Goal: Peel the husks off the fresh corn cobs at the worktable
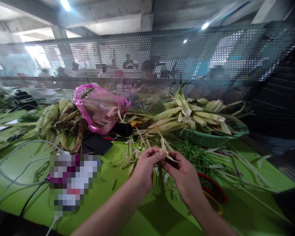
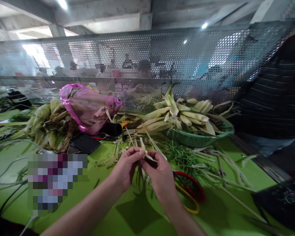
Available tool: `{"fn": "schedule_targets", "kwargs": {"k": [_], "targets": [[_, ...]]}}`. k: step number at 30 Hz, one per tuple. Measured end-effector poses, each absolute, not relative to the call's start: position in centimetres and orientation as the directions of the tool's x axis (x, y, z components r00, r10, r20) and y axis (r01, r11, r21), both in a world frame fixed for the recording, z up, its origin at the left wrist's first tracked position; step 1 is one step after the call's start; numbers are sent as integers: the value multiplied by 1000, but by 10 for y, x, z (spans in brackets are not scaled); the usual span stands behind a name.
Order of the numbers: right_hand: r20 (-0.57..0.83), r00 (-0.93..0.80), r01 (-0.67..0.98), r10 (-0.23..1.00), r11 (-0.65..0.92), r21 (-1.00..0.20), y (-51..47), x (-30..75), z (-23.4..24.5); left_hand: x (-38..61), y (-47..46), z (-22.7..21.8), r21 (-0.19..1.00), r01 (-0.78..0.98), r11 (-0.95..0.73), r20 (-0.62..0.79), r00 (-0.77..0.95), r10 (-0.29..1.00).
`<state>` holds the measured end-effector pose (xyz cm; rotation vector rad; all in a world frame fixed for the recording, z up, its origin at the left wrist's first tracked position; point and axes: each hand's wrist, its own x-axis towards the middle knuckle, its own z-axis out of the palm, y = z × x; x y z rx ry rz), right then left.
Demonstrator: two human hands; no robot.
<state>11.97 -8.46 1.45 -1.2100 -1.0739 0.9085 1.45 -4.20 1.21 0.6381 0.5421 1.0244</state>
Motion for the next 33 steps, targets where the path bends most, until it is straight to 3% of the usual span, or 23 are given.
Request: {"fn": "schedule_targets", "kwargs": {"k": [4,8,13,21,28,33], "targets": [[211,261,216,942,156,-964,-87,125,14,14,-41,11,766,-566,304,-93,371,924],[346,202,454,916,226,-862,-91,132,16,12,-41,11,775,-542,326,-122,379,917],[446,127,618,886,281,-734,-90,135,14,10,-39,13,759,-529,380,-176,395,901],[397,159,483,904,279,-830,-90,135,15,8,-39,17,698,-604,386,-193,360,913],[525,202,528,827,359,-769,-91,140,23,10,-45,23,798,-531,284,-94,356,930],[525,190,504,830,376,-778,-91,142,25,13,-46,22,870,-455,190,-4,378,926]]}}
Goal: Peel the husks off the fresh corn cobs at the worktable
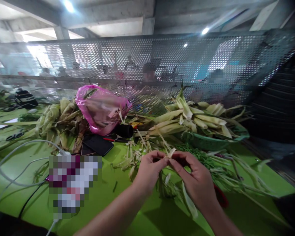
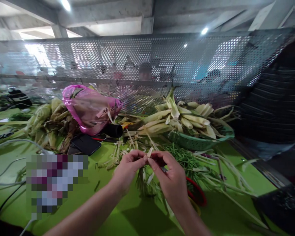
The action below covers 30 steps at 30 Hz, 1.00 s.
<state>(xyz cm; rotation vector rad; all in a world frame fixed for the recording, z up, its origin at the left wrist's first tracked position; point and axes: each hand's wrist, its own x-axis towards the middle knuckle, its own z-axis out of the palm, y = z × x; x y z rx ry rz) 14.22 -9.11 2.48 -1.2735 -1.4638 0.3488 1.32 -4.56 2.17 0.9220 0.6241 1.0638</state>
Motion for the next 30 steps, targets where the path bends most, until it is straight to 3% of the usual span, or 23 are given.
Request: {"fn": "schedule_targets", "kwargs": {"k": [7,13,15,19,23,30], "targets": [[486,224,471,844,343,-813,-92,146,26,14,-45,21,965,-260,26,80,388,918],[257,259,56,931,252,-966,-89,142,21,15,-51,24,901,-389,194,10,464,886],[235,260,26,936,237,-971,-89,143,20,15,-51,23,872,-427,239,-21,455,890],[343,280,238,896,282,-930,-91,144,20,13,-46,18,807,-506,305,-90,405,910],[551,196,528,811,386,-757,-93,144,20,12,-42,14,790,-529,310,-81,411,908],[627,125,661,769,407,-631,-92,146,22,12,-42,14,790,-511,338,-107,429,897]]}}
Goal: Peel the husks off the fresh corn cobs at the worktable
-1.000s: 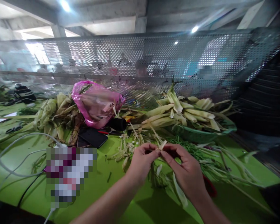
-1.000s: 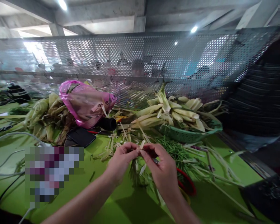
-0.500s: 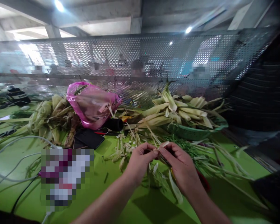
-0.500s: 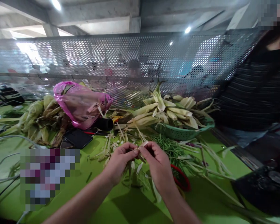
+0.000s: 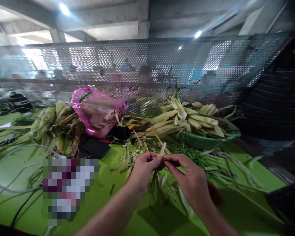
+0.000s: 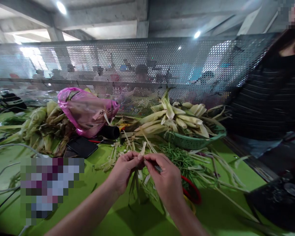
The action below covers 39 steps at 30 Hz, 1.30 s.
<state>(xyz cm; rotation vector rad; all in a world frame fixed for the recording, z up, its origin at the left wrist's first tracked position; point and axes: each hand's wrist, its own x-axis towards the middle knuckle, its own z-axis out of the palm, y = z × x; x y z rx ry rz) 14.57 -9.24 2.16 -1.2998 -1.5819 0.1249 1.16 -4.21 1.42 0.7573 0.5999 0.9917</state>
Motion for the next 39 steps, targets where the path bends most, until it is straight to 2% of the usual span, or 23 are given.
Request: {"fn": "schedule_targets", "kwargs": {"k": [4,8,13,15,17,22,29,31,35,37,39], "targets": [[594,88,673,799,392,-627,-92,149,26,11,-42,15,797,-485,360,-137,435,890],[531,89,619,843,371,-692,-92,150,29,11,-41,15,807,-474,353,-127,444,887],[333,151,362,931,262,-895,-91,153,28,11,-41,16,846,-455,278,-70,422,904],[285,174,269,943,233,-935,-91,153,28,13,-42,15,882,-415,224,-37,414,909],[292,189,272,937,236,-933,-91,153,28,15,-43,14,919,-356,169,-7,414,910],[401,236,448,885,267,-853,-94,147,31,16,-46,15,951,-299,84,54,425,904],[337,264,295,904,257,-920,-95,144,34,15,-49,17,918,-348,188,-9,457,889],[328,249,324,911,241,-915,-94,156,39,11,-46,16,916,-346,204,-38,431,901],[378,352,488,856,177,-855,-98,202,51,0,-35,18,911,-363,196,-57,359,932],[333,331,643,883,47,-765,-101,225,53,-5,-31,21,905,-388,177,-42,331,943],[321,274,779,906,-14,-627,-105,242,51,-8,-29,24,893,-417,166,-26,321,947]]}}
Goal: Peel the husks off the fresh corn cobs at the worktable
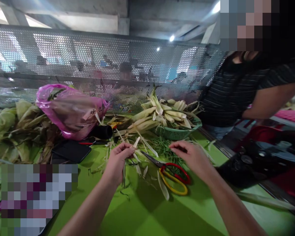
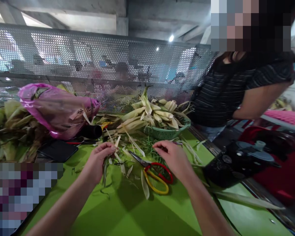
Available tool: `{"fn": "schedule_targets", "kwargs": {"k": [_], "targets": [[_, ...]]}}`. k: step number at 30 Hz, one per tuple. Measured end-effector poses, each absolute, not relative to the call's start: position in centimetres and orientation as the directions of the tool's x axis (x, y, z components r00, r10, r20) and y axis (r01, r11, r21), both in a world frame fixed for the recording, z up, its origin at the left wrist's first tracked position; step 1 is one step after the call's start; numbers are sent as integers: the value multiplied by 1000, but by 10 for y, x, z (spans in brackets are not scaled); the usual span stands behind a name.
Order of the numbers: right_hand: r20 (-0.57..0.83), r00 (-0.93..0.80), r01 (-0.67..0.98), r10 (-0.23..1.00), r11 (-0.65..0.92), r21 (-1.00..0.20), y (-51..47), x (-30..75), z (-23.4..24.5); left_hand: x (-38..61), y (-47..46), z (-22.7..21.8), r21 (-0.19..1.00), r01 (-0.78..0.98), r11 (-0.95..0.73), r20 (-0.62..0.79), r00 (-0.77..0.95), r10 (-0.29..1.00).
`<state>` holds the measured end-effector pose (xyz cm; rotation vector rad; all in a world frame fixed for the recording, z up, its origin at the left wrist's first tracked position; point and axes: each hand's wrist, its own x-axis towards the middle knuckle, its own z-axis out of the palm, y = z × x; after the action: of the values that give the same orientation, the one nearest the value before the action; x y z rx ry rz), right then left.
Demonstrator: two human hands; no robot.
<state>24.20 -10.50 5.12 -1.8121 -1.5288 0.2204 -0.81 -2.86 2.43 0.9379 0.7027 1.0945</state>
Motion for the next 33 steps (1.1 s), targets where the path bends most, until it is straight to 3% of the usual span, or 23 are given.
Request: {"fn": "schedule_targets", "kwargs": {"k": [4,9,13,17,22,24,28,33], "targets": [[294,163,902,942,-22,-430,-108,252,39,-12,-27,29,870,-460,175,-20,321,947],[136,-55,941,989,97,-323,-114,226,15,-16,-23,33,848,-505,161,-21,271,962],[159,-8,981,987,39,-191,-129,205,3,-18,-20,34,835,-525,165,-28,260,965],[118,-26,968,993,54,-246,-136,209,13,-18,-21,34,828,-531,179,-29,278,960],[72,-75,894,995,98,-437,-116,230,37,-18,-20,31,829,-534,165,-8,284,959],[83,-81,910,993,107,-401,-104,237,39,-18,-19,30,823,-542,171,-11,287,958],[254,36,970,967,27,-240,-88,245,33,-17,-18,29,811,-553,189,-20,297,955],[296,106,940,949,2,-342,-82,253,36,-16,-19,30,809,-559,183,-6,304,953]]}}
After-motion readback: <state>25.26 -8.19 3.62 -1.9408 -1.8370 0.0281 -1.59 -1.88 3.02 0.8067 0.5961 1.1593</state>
